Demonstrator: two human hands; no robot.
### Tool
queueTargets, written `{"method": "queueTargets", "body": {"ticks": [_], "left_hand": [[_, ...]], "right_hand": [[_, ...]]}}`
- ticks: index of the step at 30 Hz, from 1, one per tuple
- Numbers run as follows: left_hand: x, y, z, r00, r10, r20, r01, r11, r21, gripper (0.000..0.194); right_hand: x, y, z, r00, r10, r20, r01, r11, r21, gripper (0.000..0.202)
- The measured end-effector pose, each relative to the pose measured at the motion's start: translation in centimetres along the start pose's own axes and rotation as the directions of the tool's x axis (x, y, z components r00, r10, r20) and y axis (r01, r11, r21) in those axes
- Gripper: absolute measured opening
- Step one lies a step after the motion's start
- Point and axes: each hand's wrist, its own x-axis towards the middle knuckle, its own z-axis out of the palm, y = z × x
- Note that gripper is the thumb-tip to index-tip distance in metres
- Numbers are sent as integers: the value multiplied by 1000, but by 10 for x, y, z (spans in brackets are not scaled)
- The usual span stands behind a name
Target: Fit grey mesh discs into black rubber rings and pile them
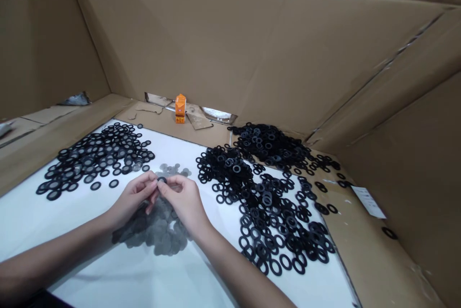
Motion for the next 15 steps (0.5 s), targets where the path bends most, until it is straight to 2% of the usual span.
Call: {"method": "queueTargets", "body": {"ticks": [4,9,12,15], "left_hand": [[-4,0,2,1000,20,-18,-19,998,62,26],[-8,-3,2,992,104,-67,-79,949,305,28],[-7,-4,0,988,148,-51,-113,901,419,29],[-5,-2,-4,988,151,-33,-121,885,449,29]], "right_hand": [[0,-1,0,1000,17,9,-17,1000,23,21],[-2,3,4,999,37,15,-38,996,84,19],[-3,2,6,997,60,39,-65,989,134,19],[-3,-3,5,995,77,58,-85,987,137,21]]}}
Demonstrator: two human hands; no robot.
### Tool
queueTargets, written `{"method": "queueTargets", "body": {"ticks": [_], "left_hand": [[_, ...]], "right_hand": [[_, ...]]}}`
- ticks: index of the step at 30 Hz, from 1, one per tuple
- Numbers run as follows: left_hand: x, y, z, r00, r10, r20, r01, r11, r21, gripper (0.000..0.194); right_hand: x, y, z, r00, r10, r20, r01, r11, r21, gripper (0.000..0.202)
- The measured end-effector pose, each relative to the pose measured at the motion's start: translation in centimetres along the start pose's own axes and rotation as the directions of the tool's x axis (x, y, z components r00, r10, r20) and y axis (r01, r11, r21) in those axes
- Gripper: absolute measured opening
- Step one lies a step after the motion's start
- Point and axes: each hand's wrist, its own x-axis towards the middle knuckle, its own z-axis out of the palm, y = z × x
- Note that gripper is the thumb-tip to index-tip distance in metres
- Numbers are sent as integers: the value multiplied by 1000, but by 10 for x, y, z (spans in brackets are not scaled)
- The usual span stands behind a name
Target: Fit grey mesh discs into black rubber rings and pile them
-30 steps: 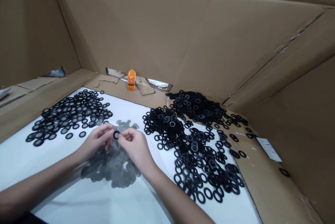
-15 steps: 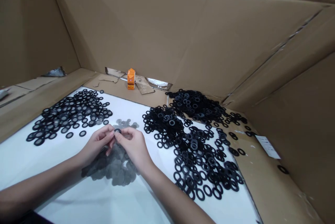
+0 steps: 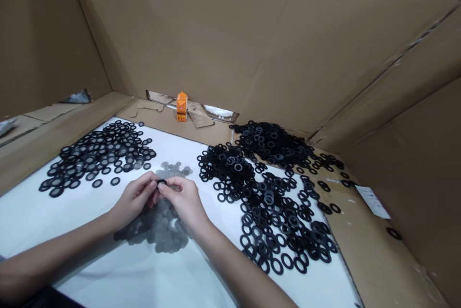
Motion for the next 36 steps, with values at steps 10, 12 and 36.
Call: {"method": "queueTargets", "body": {"ticks": [10,12,36], "left_hand": [[6,3,-11,994,-31,105,38,997,-63,32],[6,2,-10,994,-38,102,46,996,-72,32],[6,-1,-9,991,-130,-33,121,973,-198,28]], "right_hand": [[8,-3,-14,999,-42,19,45,964,-264,20],[6,0,-12,998,-55,-12,49,955,-293,19],[-5,-6,-2,999,-51,2,51,999,16,30]]}}
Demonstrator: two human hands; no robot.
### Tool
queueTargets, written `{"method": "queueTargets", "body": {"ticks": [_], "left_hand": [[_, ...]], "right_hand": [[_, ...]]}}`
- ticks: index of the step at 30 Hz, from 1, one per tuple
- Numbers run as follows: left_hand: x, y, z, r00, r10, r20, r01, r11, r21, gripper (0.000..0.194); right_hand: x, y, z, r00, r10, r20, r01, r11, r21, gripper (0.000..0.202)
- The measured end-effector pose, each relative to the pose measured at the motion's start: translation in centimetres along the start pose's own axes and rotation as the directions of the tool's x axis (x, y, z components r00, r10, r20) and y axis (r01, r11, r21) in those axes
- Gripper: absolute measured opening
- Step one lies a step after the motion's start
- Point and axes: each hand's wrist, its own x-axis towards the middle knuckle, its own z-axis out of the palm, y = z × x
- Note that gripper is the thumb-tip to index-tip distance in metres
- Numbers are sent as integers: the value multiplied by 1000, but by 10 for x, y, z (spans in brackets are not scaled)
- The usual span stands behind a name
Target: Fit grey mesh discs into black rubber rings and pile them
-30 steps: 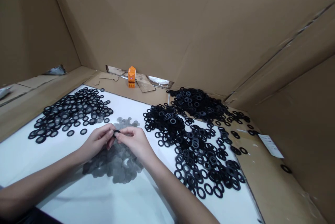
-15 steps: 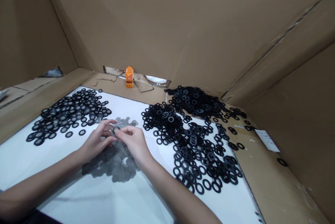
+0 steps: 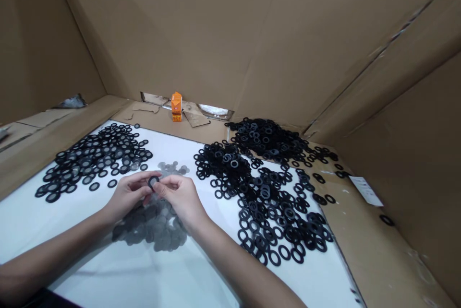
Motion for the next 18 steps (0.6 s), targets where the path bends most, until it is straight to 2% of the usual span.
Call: {"method": "queueTargets", "body": {"ticks": [7,9,11,12,13,14,15,16,18], "left_hand": [[2,-10,0,995,-39,96,55,983,-176,33],[3,-10,-3,994,-33,102,48,987,-152,34],[8,-9,-10,996,1,91,2,1000,-31,33],[11,-7,-15,995,34,89,-40,997,60,31],[15,-6,-22,992,75,99,-91,981,171,29],[20,-5,-31,985,114,127,-146,949,278,28],[26,-4,-40,976,127,174,-185,910,371,28],[31,-4,-52,972,128,198,-206,871,446,29],[41,-7,-76,973,182,141,-229,739,634,31]], "right_hand": [[-1,-1,0,999,-18,46,20,999,-42,31],[2,-5,-6,997,-25,69,33,993,-111,30],[8,-11,-18,997,-65,34,72,960,-271,28],[12,-14,-27,994,-109,-5,98,912,-399,27],[16,-15,-37,982,-185,-44,129,819,-560,25],[21,-16,-48,965,-251,-71,119,667,-735,23],[25,-15,-59,950,-295,-99,52,463,-885,22],[29,-12,-70,939,-311,-147,-64,262,-963,21],[35,-4,-88,923,-316,-221,-174,170,-970,28]]}}
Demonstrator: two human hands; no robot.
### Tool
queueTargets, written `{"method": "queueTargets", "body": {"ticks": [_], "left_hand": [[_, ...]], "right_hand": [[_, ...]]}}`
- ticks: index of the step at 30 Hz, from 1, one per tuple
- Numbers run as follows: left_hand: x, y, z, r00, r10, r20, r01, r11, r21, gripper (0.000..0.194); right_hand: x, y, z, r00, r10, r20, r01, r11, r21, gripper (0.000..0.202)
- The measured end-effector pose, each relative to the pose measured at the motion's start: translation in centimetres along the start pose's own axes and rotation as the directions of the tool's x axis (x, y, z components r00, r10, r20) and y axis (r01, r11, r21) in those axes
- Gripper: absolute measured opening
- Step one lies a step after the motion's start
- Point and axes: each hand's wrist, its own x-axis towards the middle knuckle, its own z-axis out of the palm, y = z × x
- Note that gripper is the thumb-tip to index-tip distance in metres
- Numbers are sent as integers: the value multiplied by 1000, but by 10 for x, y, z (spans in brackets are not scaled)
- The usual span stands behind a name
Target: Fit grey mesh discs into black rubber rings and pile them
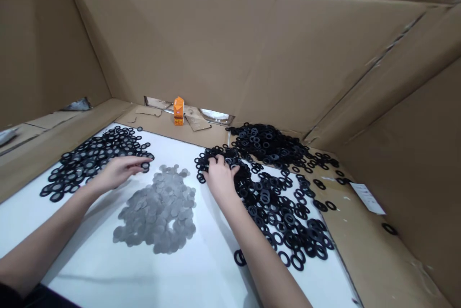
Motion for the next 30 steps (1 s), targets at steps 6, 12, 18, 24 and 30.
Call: {"method": "queueTargets", "body": {"ticks": [6,12,18,24,30], "left_hand": [[1,-50,-29,963,42,-268,109,844,525,46],[3,-22,-1,956,157,-249,-16,872,489,33],[1,8,37,969,195,152,-230,937,264,24],[3,-4,33,973,146,176,-186,953,238,21],[4,-7,41,978,79,193,-132,951,281,13]], "right_hand": [[5,19,12,999,-50,11,51,979,-196,26],[8,20,-4,995,-85,-42,80,991,-109,20],[11,33,-2,996,-65,-66,61,996,-57,27],[14,39,-2,994,0,-107,-2,1000,-21,23],[15,40,-5,989,34,-143,-35,999,-6,13]]}}
